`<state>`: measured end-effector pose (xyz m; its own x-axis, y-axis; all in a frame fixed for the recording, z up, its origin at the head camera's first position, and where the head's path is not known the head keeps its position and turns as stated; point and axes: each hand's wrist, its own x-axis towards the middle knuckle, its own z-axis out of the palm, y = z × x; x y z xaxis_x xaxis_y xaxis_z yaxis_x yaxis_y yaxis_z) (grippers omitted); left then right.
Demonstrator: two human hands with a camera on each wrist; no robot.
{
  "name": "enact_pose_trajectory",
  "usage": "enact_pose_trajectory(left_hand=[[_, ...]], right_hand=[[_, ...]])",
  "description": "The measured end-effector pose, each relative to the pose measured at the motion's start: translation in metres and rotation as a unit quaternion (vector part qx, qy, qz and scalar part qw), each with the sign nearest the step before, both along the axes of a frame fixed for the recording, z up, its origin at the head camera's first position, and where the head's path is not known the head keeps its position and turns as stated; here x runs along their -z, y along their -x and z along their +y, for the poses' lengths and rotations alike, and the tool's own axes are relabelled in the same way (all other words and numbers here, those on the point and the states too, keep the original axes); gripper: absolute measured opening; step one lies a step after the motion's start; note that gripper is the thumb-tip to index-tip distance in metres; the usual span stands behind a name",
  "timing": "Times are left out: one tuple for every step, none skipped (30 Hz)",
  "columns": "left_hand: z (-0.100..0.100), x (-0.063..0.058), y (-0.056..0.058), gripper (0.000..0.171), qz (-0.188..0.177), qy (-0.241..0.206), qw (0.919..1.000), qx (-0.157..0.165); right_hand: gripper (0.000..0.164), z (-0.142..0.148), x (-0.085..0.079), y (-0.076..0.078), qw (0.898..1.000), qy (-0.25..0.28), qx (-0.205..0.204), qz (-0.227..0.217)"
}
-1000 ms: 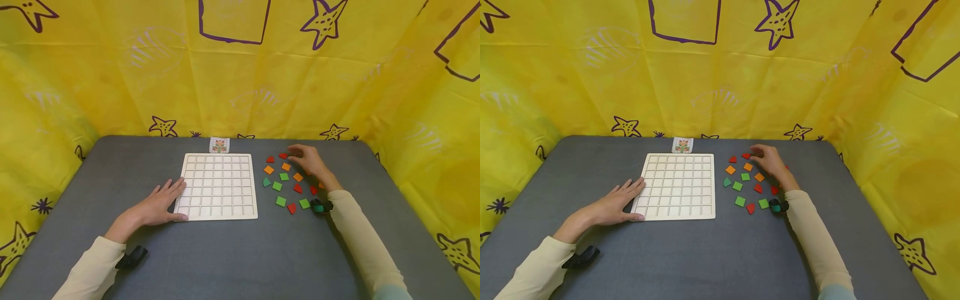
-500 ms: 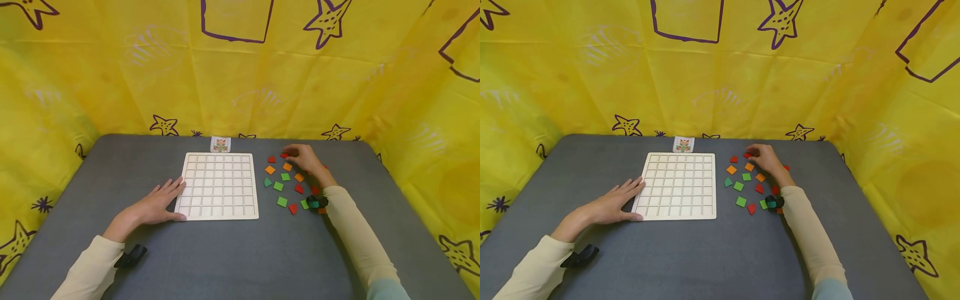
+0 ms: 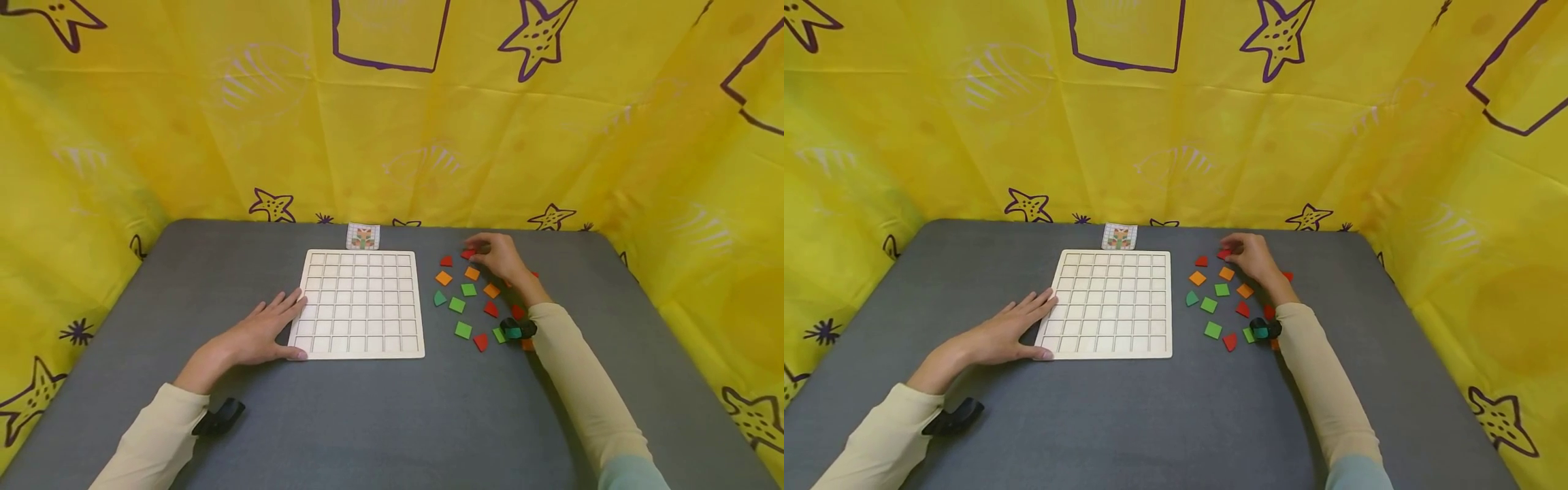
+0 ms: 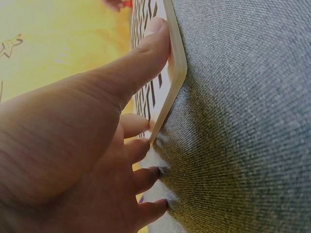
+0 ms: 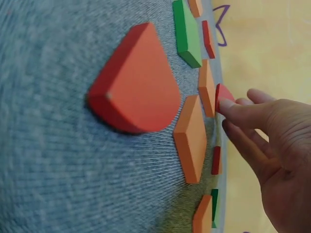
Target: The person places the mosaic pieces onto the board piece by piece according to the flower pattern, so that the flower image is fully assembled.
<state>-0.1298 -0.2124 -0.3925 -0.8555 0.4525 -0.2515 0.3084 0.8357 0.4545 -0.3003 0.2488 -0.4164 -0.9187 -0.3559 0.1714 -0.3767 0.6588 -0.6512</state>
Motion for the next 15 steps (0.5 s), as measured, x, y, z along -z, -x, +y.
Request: enact_pose_trajectory(left_hand=[[0.0002,0.0004,0.0004,0.103,0.000,-0.001,1.0000,0.000],[0.0006,0.0007,0.0007,0.103,0.000,-0.001,1.0000,0.000],[0.0010,0.0004,0.0010,0.103,0.000,-0.002,1.0000,-0.001],[0.0012,0.0008,0.0012,0.103,-0.002,-0.002,1.0000,-0.001],[0.0015,0.0011,0.0015,0.103,-0.002,-0.001,1.0000,-0.002],[0.0018,0.0012,0.0017,0.103,-0.003,-0.001,1.0000,-0.001],[0.0023,0.0009,0.0017,0.103,-0.004,-0.001,1.0000,-0.002],[0.0027,0.0009,0.0018,0.103,-0.004,0.000,1.0000,-0.002],[0.0025,0.0011,0.0019,0.103,-0.004,-0.001,1.0000,-0.002],[0.0024,0.0012,0.0019,0.103,-0.003,-0.001,1.0000,-0.002],[0.0022,0.0009,0.0017,0.103,-0.001,-0.001,1.0000,0.000],[0.0020,0.0004,0.0011,0.103,0.000,-0.003,1.0000,0.001],[0.0016,0.0001,0.0001,0.103,0.002,-0.004,1.0000,0.001],[0.0010,0.0002,-0.0004,0.103,0.002,-0.005,1.0000,0.001],[0.0007,0.0001,-0.0010,0.103,0.003,-0.005,1.0000,0.001]], right_hand=[[0.031,0.0004,-0.0008,-0.0003,1.000,0.000,0.003,0.004],[0.030,0.0007,-0.0017,-0.0005,1.000,-0.001,0.006,0.007],[0.030,0.0010,-0.0024,-0.0008,1.000,-0.001,0.008,0.008],[0.029,0.0013,-0.0032,-0.0010,1.000,-0.001,0.010,0.009],[0.029,0.0015,-0.0040,-0.0012,1.000,-0.001,0.011,0.010],[0.028,0.0015,-0.0052,-0.0017,1.000,-0.001,0.013,0.009],[0.028,0.0019,-0.0056,-0.0017,1.000,-0.001,0.013,0.011],[0.028,0.0019,-0.0065,-0.0020,1.000,0.000,0.014,0.013],[0.028,0.0019,-0.0070,-0.0021,1.000,0.000,0.014,0.015],[0.028,0.0016,-0.0078,-0.0024,1.000,0.000,0.015,0.018],[0.028,0.0013,-0.0086,-0.0027,1.000,0.002,0.014,0.019],[0.028,0.0008,-0.0090,-0.0028,1.000,0.003,0.013,0.020],[0.028,0.0002,-0.0094,-0.0031,1.000,0.003,0.012,0.022],[0.028,-0.0006,-0.0100,-0.0034,1.000,0.004,0.012,0.023],[0.028,-0.0008,-0.0101,-0.0036,1.000,0.004,0.011,0.024]])
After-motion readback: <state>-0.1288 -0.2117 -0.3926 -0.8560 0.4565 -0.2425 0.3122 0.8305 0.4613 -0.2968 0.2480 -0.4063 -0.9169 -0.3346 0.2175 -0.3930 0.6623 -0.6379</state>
